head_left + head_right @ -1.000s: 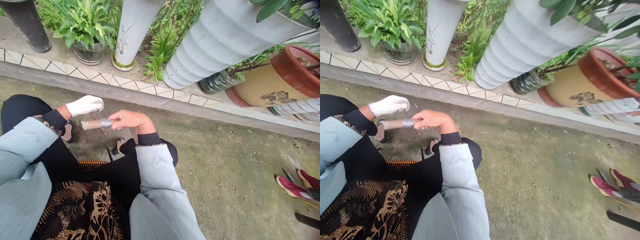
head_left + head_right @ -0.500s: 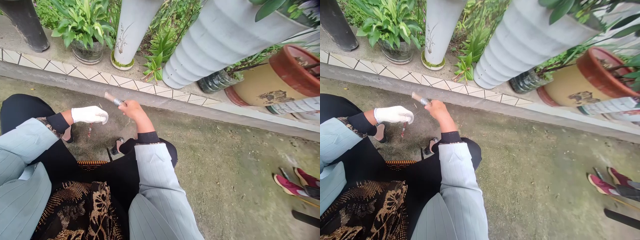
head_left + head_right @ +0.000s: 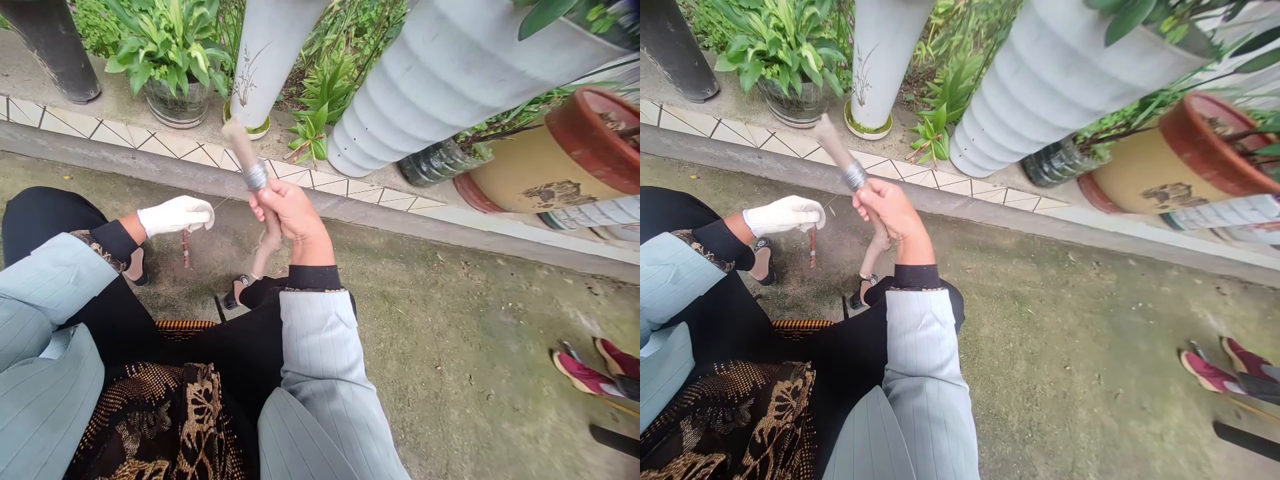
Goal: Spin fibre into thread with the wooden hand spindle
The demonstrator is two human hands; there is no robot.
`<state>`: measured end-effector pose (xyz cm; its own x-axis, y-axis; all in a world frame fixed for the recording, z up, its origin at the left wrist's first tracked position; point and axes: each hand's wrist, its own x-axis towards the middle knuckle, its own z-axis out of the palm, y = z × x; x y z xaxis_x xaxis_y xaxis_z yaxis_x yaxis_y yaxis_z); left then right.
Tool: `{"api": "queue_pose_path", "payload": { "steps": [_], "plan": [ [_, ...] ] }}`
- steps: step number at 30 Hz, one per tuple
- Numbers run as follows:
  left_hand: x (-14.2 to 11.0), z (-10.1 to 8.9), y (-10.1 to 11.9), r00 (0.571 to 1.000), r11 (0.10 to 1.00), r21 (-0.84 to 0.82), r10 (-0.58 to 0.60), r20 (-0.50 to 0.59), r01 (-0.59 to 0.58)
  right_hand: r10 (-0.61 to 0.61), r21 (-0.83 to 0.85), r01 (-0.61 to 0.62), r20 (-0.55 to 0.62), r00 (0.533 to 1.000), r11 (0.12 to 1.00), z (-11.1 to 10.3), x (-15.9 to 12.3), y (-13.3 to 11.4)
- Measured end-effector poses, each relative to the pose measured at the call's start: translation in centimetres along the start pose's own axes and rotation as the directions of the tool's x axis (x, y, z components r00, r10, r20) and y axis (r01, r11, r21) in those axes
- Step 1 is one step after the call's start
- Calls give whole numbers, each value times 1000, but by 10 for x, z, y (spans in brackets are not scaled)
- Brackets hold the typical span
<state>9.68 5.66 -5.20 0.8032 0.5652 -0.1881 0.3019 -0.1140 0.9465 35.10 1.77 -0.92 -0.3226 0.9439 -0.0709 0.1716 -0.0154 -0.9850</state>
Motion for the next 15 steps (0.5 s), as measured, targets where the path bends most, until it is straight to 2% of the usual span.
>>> {"api": "queue_pose_path", "payload": {
  "steps": [1,3,5,7,9,10,11,13,15],
  "plan": [
    [0,1,2,1000,1000,-22,-3,28,4,11,-38,-17,-132,991,999,-4,3,4],
    [-2,4,6,997,1000,-16,5,82,-4,87,-208,-156,-305,948,966,-7,10,15],
    [-3,5,11,990,998,53,13,139,-21,168,-425,-330,-375,912,843,-2,18,25],
    [-5,6,15,977,986,160,15,212,-50,244,-631,-417,-346,906,654,7,23,31],
    [-5,6,17,966,965,248,17,258,-83,342,-795,-370,-219,914,480,19,25,32],
    [-6,6,17,968,957,275,21,249,-91,410,-849,-311,-125,904,427,24,25,31],
    [-6,5,17,974,952,292,25,224,-91,488,-880,-245,-17,872,407,30,24,29],
    [-5,2,14,988,948,309,37,147,-82,622,-871,-142,213,753,470,38,20,25],
    [-5,-1,9,996,947,311,53,78,-75,652,-780,-113,422,629,615,43,15,20]
  ]
}}
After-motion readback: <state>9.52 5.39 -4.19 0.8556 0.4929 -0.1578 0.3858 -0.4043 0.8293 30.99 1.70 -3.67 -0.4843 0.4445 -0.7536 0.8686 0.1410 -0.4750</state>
